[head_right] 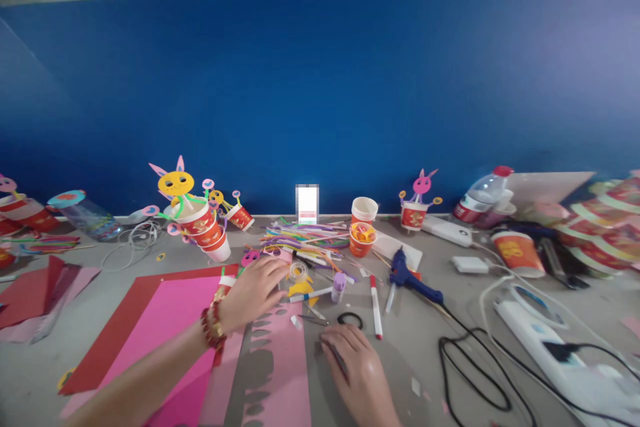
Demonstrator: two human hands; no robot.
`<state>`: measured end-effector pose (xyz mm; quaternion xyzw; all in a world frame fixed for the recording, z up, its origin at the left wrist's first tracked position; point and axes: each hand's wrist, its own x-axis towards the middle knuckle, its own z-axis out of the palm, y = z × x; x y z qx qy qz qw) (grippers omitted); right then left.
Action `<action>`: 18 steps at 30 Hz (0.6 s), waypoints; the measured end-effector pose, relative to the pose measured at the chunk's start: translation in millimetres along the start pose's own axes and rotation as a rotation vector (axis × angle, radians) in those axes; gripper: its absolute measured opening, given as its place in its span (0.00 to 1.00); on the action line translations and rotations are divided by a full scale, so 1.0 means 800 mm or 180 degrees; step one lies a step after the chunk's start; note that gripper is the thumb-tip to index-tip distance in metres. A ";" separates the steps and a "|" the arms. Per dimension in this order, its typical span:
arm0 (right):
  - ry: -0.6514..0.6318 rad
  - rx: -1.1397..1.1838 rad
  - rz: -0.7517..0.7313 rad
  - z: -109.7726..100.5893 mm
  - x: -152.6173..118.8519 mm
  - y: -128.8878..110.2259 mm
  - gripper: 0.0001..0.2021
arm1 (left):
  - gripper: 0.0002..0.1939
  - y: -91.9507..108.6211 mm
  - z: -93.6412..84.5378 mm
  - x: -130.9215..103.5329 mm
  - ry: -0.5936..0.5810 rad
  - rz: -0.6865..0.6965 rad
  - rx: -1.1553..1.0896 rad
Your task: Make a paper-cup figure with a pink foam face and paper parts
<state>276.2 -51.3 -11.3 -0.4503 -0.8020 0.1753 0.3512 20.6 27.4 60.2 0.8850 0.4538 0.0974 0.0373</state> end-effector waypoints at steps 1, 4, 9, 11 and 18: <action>0.0041 -0.0011 -0.0002 -0.001 -0.003 0.001 0.08 | 0.20 0.002 0.007 0.017 -0.0248 -0.0004 0.0146; 0.0168 -0.0019 0.0048 -0.002 -0.014 0.005 0.08 | 0.25 0.004 0.030 0.054 -0.0344 -0.0118 0.0205; 0.0453 -0.0025 0.0206 0.000 -0.024 0.015 0.08 | 0.13 -0.003 0.049 0.080 -0.0462 -0.0173 0.0222; 0.0544 -0.0035 0.0233 0.002 -0.025 0.021 0.08 | 0.15 -0.006 0.048 0.084 -0.0514 -0.0122 0.0171; 0.0656 0.0010 0.0324 0.008 -0.024 0.029 0.10 | 0.16 0.003 0.055 0.104 -0.0645 0.0160 -0.0042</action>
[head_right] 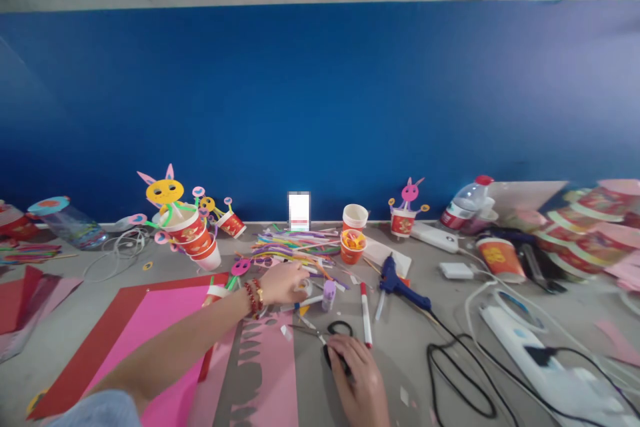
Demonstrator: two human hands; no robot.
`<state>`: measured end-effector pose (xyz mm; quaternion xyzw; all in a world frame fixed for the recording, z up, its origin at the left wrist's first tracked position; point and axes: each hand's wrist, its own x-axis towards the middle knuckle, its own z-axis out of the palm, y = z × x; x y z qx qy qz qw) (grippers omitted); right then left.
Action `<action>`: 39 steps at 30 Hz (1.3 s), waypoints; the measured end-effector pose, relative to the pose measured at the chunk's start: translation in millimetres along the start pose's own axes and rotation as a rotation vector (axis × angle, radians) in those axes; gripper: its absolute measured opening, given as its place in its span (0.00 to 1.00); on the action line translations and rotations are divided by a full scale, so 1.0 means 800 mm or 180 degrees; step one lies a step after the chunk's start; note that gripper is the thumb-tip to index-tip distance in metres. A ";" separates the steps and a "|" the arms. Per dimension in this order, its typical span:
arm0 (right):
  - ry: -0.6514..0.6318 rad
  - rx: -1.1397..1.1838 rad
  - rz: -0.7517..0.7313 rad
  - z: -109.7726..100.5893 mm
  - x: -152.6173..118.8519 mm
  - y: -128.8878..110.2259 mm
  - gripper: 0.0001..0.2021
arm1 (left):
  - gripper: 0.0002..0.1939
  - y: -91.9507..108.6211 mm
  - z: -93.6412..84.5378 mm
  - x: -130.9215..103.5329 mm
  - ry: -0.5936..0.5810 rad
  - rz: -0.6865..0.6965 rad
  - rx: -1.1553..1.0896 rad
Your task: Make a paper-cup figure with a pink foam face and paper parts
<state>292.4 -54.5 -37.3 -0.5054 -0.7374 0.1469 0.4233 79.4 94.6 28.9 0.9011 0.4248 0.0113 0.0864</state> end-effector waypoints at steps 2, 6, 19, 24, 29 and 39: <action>0.0018 -0.0009 0.0008 0.000 0.000 0.000 0.10 | 0.17 0.006 0.005 0.009 0.0066 -0.0032 -0.0020; -0.0077 -0.0101 -0.0032 0.000 -0.001 -0.001 0.10 | 0.22 0.015 0.013 0.018 0.0252 -0.0112 -0.0028; -0.0486 -0.0792 -0.0354 0.011 -0.004 0.008 0.15 | 0.12 -0.012 0.005 -0.027 -0.0263 0.0437 0.0240; -0.0327 -0.0738 -0.0390 0.010 -0.013 0.011 0.12 | 0.12 -0.011 0.004 -0.013 -0.0325 0.0455 0.0230; -0.0206 -0.0725 -0.0485 0.006 -0.022 0.019 0.12 | 0.12 -0.028 0.008 0.003 -0.0407 0.0425 0.0099; -0.0248 -0.0771 -0.0421 0.006 -0.019 0.018 0.12 | 0.12 -0.058 -0.023 0.006 0.0273 0.0837 -0.0172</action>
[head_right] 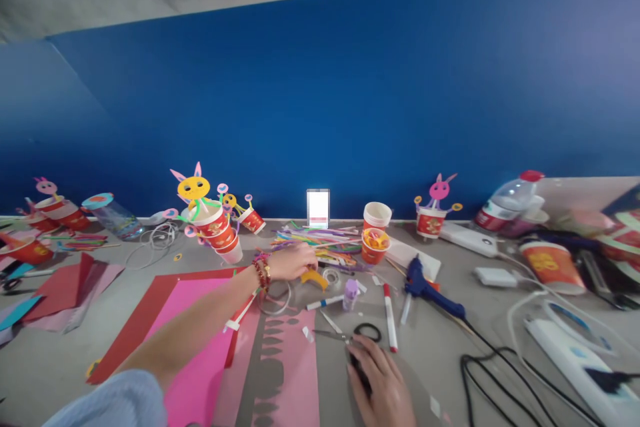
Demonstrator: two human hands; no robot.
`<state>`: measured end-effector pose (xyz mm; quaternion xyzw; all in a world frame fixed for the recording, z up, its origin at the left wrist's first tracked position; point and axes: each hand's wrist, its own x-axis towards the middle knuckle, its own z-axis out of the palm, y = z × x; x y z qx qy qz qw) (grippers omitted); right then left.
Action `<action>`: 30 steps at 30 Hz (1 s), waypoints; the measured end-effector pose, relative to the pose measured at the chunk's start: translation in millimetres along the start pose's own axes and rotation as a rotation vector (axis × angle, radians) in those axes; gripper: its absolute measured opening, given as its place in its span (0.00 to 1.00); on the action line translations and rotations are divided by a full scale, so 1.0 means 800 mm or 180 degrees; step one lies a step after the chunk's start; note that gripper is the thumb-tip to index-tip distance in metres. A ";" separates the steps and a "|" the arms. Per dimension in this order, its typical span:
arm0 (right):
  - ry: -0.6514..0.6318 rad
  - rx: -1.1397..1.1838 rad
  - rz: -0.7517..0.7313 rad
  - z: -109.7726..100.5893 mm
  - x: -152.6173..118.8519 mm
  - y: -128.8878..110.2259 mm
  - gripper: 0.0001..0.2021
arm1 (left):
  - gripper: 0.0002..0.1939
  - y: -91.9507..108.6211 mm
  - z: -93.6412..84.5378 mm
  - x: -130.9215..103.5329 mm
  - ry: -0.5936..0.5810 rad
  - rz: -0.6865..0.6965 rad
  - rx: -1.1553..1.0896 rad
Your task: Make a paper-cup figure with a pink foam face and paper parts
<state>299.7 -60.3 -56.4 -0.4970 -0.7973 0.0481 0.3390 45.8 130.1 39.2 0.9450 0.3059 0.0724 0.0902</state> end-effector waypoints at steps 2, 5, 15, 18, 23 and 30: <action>-0.0007 0.0033 0.0031 0.002 -0.002 0.001 0.12 | 0.11 0.000 -0.017 -0.002 0.0252 0.0020 -0.0028; 0.0033 0.0046 0.0075 0.006 -0.006 0.002 0.12 | 0.10 0.006 -0.042 -0.009 0.0763 -0.0056 -0.0068; 0.0081 0.0092 0.0340 0.006 -0.005 -0.008 0.12 | 0.06 0.057 -0.051 -0.075 0.2457 -0.0836 -0.0590; 0.0053 0.0252 0.0376 -0.007 0.001 -0.016 0.13 | 0.09 0.079 -0.027 -0.094 0.2046 -0.1565 -0.2144; -0.0358 0.1123 0.0650 -0.018 0.031 -0.049 0.17 | 0.11 0.116 0.023 -0.113 0.1616 -0.1934 -0.3580; -0.1014 0.2407 0.1116 0.006 0.074 -0.087 0.13 | 0.09 0.144 0.045 -0.119 0.1614 -0.1783 -0.3637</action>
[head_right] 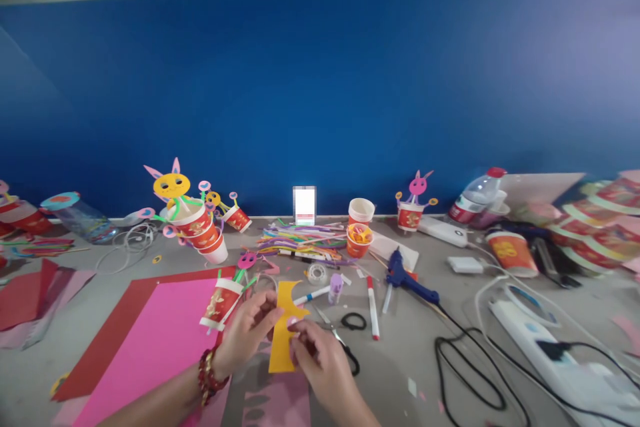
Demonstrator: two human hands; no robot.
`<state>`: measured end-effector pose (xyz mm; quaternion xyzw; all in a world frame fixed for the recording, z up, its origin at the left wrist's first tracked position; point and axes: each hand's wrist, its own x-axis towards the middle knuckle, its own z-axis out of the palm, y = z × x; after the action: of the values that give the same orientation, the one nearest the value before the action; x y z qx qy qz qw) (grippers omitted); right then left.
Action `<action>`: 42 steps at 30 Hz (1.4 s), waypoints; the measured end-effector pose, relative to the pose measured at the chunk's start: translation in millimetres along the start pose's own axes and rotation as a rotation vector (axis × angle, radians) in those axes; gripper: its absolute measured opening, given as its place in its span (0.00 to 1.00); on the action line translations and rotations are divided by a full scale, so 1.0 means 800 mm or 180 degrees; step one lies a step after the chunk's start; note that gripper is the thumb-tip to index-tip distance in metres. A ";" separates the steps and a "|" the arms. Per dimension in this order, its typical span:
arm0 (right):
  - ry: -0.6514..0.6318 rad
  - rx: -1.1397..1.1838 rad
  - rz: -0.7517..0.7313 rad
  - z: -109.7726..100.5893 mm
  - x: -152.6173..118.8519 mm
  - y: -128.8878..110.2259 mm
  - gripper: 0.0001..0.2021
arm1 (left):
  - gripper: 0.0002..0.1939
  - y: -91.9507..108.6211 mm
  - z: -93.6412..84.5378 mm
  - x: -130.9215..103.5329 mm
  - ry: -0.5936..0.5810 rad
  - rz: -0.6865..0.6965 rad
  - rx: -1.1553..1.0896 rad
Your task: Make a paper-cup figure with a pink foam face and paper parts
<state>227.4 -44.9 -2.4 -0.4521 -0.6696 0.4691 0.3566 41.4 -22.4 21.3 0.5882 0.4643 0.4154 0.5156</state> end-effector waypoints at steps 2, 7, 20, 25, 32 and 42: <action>-0.0152 0.0362 0.0114 0.004 0.001 0.002 0.14 | 0.09 -0.002 -0.001 -0.002 0.0103 0.0050 0.0113; -0.0284 0.0515 0.0260 0.010 -0.006 0.005 0.13 | 0.09 -0.007 -0.001 -0.006 0.0320 0.0215 0.0518; -0.0048 0.0325 0.0300 0.003 -0.002 0.007 0.18 | 0.15 -0.020 -0.002 -0.011 -0.0186 -0.0403 -0.0484; 0.0005 0.0646 0.0534 0.006 -0.007 0.017 0.22 | 0.17 -0.022 -0.010 -0.014 -0.0044 -0.0483 -0.0538; -0.0085 0.0257 0.0484 -0.002 -0.021 0.009 0.21 | 0.18 -0.021 -0.015 -0.016 0.0148 -0.0557 -0.0597; 0.0153 -0.0192 0.0313 -0.025 -0.030 0.013 0.19 | 0.19 -0.029 -0.024 -0.027 -0.0060 -0.0625 -0.0358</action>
<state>256.7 -59.9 -7.6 -0.5062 -0.6517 0.4546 0.3354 15.3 -38.2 0.3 0.5139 0.4907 0.3827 0.5904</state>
